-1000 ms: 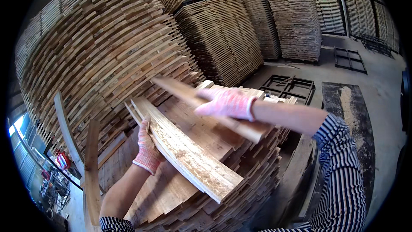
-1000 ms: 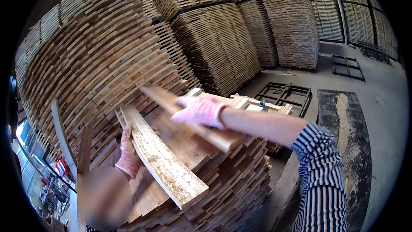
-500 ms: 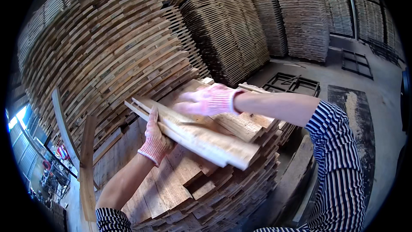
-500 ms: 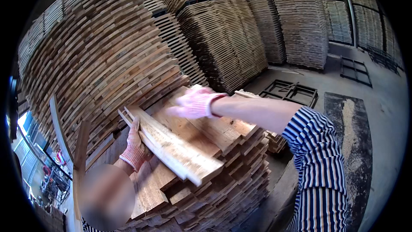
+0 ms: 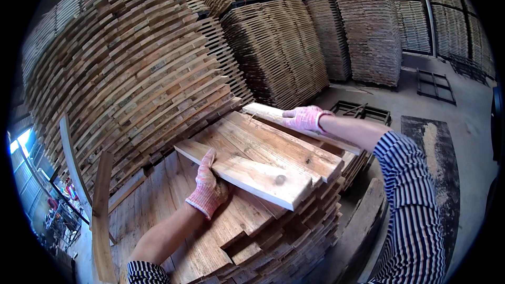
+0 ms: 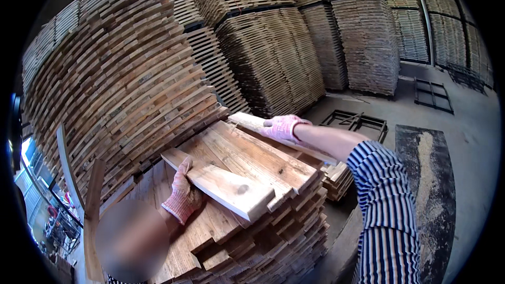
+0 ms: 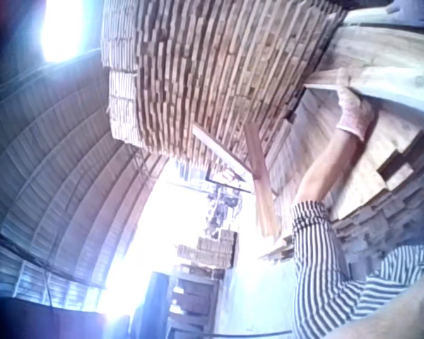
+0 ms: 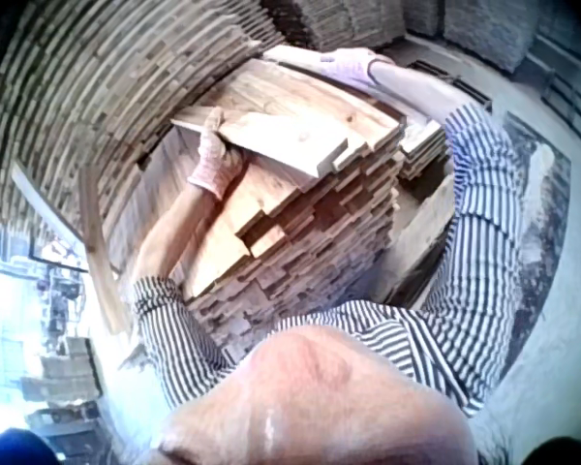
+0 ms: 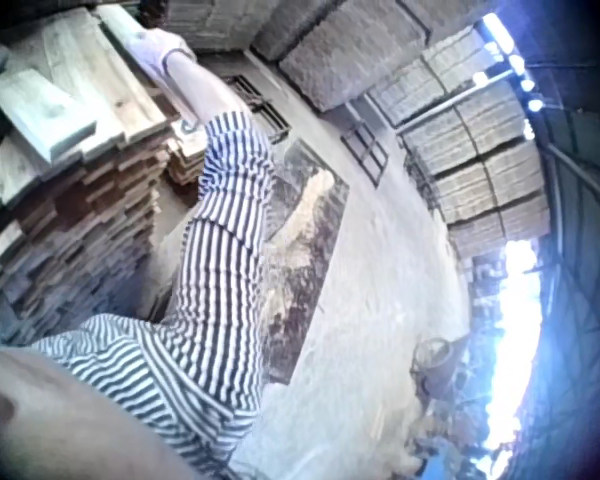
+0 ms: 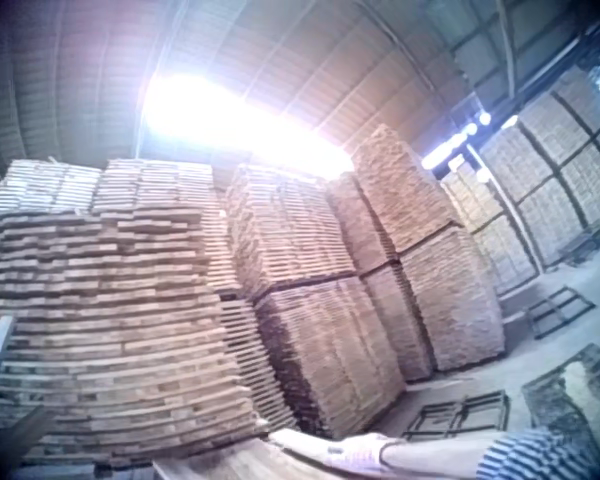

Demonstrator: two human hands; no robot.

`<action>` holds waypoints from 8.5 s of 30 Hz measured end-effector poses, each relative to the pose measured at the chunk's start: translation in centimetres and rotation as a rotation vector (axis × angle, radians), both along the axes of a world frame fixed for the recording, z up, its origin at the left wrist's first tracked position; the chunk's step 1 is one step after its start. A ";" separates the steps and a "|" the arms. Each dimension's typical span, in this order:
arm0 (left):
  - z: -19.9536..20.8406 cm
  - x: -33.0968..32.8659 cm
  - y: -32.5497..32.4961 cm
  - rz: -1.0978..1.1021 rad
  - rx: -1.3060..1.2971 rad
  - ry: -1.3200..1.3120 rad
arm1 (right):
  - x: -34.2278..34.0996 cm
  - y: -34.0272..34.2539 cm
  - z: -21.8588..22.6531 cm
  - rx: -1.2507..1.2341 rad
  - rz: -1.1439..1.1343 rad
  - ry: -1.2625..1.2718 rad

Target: The person repeatedly picks up small wooden planks from a metal rack and stacks them onto a large pile of lumber. They handle the planks by hand, wearing pink gloves, and arrange them in a neat stack within a warehouse environment.

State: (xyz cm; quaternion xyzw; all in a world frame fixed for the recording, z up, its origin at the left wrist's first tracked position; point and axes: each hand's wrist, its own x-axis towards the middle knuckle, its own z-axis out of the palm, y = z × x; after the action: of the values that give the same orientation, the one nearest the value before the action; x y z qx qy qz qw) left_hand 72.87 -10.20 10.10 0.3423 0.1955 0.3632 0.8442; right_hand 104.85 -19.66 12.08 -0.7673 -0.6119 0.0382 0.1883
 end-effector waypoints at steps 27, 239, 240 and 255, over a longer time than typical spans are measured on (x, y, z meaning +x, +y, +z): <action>10.4 -22.1 -1.1 0.513 1.519 1.083 | -24.4 7.1 10.0 -0.052 0.679 0.070; -105.1 -115.5 16.4 1.092 -0.754 0.419 | -130.9 41.4 -95.8 -0.824 0.646 0.101; -106.1 -117.1 15.5 1.052 -0.803 0.208 | -131.3 42.3 -96.2 -0.885 0.672 0.225; -96.9 -115.2 17.9 0.979 -0.668 0.301 | -129.6 34.0 -92.8 -0.457 0.869 -0.260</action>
State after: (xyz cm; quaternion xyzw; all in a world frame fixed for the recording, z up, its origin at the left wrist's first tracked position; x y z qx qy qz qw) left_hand -42.28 7.68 -86.84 -0.0230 0.5506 0.5755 0.6042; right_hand -24.74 14.33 -80.72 -0.4619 -0.8689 0.1500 -0.0952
